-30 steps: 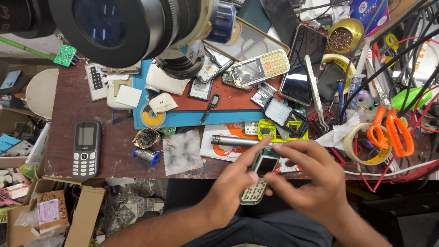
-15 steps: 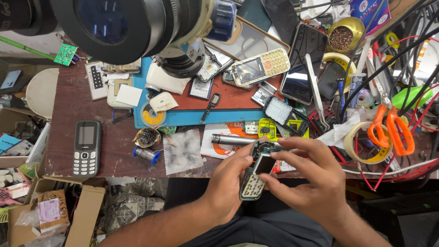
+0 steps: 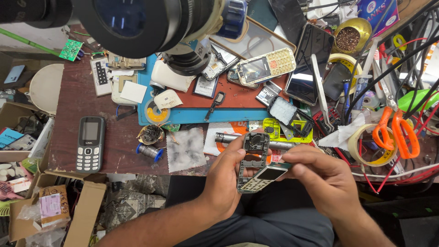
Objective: The person disassembles a feature phone, removes the battery and keypad, and wipes the interior frame with a cloth. They then reassemble the phone by placing the keypad and battery back into the frame.
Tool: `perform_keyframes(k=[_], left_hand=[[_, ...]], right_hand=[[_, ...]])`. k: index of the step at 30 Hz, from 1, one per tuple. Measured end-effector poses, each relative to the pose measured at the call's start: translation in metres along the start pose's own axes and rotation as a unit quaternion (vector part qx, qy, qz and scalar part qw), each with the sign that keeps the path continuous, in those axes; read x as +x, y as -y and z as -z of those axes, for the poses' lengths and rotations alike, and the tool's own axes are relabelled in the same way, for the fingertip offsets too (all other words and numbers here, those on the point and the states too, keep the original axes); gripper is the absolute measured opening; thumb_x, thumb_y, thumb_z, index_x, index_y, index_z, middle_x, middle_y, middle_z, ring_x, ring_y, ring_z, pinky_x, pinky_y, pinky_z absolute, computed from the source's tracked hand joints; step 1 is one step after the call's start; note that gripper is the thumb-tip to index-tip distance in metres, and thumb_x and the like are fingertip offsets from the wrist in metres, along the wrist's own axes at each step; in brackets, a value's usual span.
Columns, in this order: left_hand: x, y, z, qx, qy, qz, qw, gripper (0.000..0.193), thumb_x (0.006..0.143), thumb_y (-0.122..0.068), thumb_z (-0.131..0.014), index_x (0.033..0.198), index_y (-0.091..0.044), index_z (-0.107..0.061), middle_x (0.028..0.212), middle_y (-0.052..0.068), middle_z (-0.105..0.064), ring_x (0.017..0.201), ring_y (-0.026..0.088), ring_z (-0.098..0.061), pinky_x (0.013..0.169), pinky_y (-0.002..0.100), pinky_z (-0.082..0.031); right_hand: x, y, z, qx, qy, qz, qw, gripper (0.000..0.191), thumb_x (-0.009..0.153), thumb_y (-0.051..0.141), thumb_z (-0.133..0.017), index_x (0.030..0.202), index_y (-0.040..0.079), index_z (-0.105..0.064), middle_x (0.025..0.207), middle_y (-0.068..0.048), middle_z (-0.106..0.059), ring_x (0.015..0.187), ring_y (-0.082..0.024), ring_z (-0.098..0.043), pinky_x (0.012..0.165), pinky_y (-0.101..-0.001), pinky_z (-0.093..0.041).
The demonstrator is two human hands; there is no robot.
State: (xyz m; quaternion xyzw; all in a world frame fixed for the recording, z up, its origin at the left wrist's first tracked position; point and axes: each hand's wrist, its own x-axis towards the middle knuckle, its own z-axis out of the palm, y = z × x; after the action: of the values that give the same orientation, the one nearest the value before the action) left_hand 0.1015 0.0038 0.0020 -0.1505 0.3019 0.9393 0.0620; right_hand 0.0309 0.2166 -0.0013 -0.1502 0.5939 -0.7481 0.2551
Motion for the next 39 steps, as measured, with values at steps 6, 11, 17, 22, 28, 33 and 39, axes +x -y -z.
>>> perform_keyframes(k=[6, 11, 17, 22, 28, 33, 39], left_hand=[[-0.002, 0.006, 0.001, 0.039, -0.009, 0.008, 0.999, 0.053, 0.101, -0.02, -0.039, 0.148, 0.0, -0.05, 0.12, 0.014, -0.068, 0.107, 0.017, -0.067, 0.091, 0.033, -0.055], [0.0, 0.008, 0.004, 0.019, 0.0, 0.032, 0.999, 0.05, 0.106, -0.025, -0.036, 0.149, -0.002, -0.048, 0.11, 0.014, -0.067, 0.09, 0.021, -0.069, 0.078, 0.034, -0.059], [0.0, 0.01, 0.004, 0.057, -0.006, 0.046, 0.997, 0.052, 0.107, -0.028, -0.035, 0.146, 0.002, -0.048, 0.107, 0.016, -0.068, 0.089, 0.023, -0.071, 0.076, 0.036, -0.061], [-0.002, 0.011, 0.003, 0.056, 0.007, 0.048, 0.997, 0.055, 0.107, -0.028, -0.036, 0.153, 0.0, -0.047, 0.109, 0.015, -0.068, 0.088, 0.021, -0.07, 0.077, 0.034, -0.06], [-0.004, 0.013, 0.001, 0.065, 0.044, 0.039, 0.996, 0.056, 0.109, -0.027, -0.036, 0.157, -0.001, -0.043, 0.121, 0.013, -0.065, 0.097, 0.018, -0.066, 0.085, 0.033, -0.057], [-0.009, 0.019, -0.001, 0.136, 0.058, 0.023, 0.989, 0.056, 0.108, -0.027, -0.035, 0.159, -0.003, -0.038, 0.133, 0.01, -0.062, 0.111, 0.015, -0.063, 0.093, 0.033, -0.055], [-0.008, 0.02, 0.0, 0.12, 0.069, 0.035, 0.99, 0.058, 0.109, -0.028, -0.035, 0.16, -0.003, -0.036, 0.131, 0.011, -0.062, 0.108, 0.017, -0.064, 0.093, 0.034, -0.055]], right_hand=[[-0.002, -0.011, -0.002, -0.077, -0.009, -0.004, 0.997, 0.024, 0.097, -0.003, -0.061, 0.118, -0.009, -0.071, 0.118, -0.018, -0.068, 0.1, -0.024, -0.071, 0.084, -0.0368, -0.061], [0.011, -0.001, 0.008, 0.137, -0.138, -0.035, 0.98, 0.021, 0.102, 0.001, -0.051, 0.115, -0.008, -0.065, 0.101, -0.022, -0.069, 0.096, -0.032, -0.072, 0.088, -0.0431, -0.061], [0.022, 0.003, 0.016, 0.083, -0.136, -0.069, 0.985, 0.013, 0.109, 0.006, -0.052, 0.111, -0.002, -0.062, 0.092, -0.013, -0.066, 0.074, -0.022, -0.064, 0.062, -0.0349, -0.051], [0.006, 0.005, -0.015, -0.302, -0.045, 0.024, 0.952, 0.021, 0.095, 0.002, -0.06, 0.113, 0.003, -0.071, 0.094, -0.007, -0.064, 0.076, -0.015, -0.061, 0.066, -0.0272, -0.05], [0.014, 0.021, -0.042, -0.453, -0.089, 0.139, 0.876, 0.021, 0.082, 0.009, -0.078, 0.103, 0.006, -0.075, 0.088, -0.006, -0.066, 0.075, -0.013, -0.069, 0.064, -0.0268, -0.053], [0.014, 0.023, -0.042, -0.442, -0.096, 0.149, 0.879, 0.016, 0.08, 0.008, -0.08, 0.094, 0.003, -0.072, 0.087, -0.005, -0.067, 0.077, -0.013, -0.067, 0.067, -0.0272, -0.052], [0.01, 0.018, -0.034, -0.295, -0.085, 0.038, 0.951, 0.008, 0.085, 0.005, -0.075, 0.087, 0.0, -0.07, 0.09, -0.004, -0.065, 0.071, -0.009, -0.067, 0.058, -0.0222, -0.058]])
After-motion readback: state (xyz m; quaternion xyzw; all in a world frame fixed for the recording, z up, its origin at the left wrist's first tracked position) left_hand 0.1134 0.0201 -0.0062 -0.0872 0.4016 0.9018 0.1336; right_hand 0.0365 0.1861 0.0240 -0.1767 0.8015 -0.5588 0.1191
